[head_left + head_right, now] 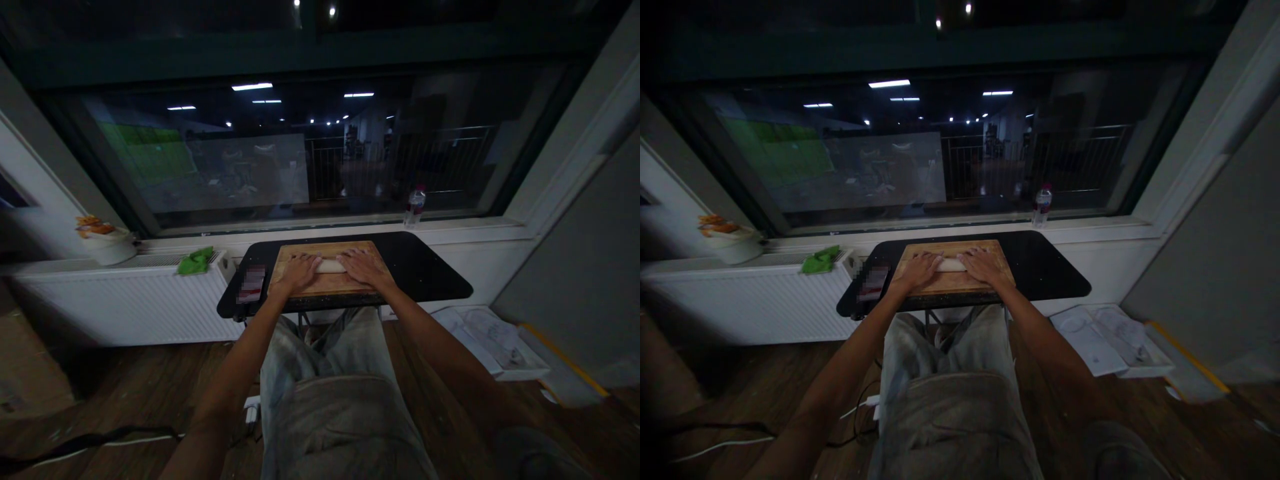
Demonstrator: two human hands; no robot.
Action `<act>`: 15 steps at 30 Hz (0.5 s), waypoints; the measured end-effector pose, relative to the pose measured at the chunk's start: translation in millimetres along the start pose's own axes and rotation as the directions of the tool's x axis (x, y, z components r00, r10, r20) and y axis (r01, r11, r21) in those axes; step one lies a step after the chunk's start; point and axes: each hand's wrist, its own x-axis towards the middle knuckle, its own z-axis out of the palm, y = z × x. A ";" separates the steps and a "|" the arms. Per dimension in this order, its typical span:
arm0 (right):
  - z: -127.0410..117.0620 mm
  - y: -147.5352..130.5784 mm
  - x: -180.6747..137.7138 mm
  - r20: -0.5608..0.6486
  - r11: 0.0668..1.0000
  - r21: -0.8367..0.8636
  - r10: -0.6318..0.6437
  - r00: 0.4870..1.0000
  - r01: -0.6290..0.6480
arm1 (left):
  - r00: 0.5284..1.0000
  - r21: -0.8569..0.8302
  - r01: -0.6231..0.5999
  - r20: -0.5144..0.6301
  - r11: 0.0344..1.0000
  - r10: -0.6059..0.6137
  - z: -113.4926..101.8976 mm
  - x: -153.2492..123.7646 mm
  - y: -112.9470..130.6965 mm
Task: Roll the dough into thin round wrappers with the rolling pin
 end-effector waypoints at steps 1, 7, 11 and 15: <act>1.0 2.2 3.5 0.012 1.000 0.004 0.008 1.000 -0.008 | 1.000 0.006 0.000 0.014 1.000 0.000 -0.2 3.1 -0.6; 9.4 14.6 23.6 0.078 0.996 0.007 0.090 0.993 -0.090 | 0.996 0.014 0.078 0.052 0.997 -0.078 -2.4 17.4 -0.8; 9.2 19.7 30.4 0.078 0.996 0.001 0.091 0.993 -0.091 | 0.993 0.052 0.088 0.075 0.995 -0.091 -2.4 23.5 0.1; 5.6 24.3 38.5 0.069 0.998 -0.023 0.067 0.995 -0.066 | 0.989 0.072 0.115 0.081 0.991 -0.121 0.0 29.3 -1.8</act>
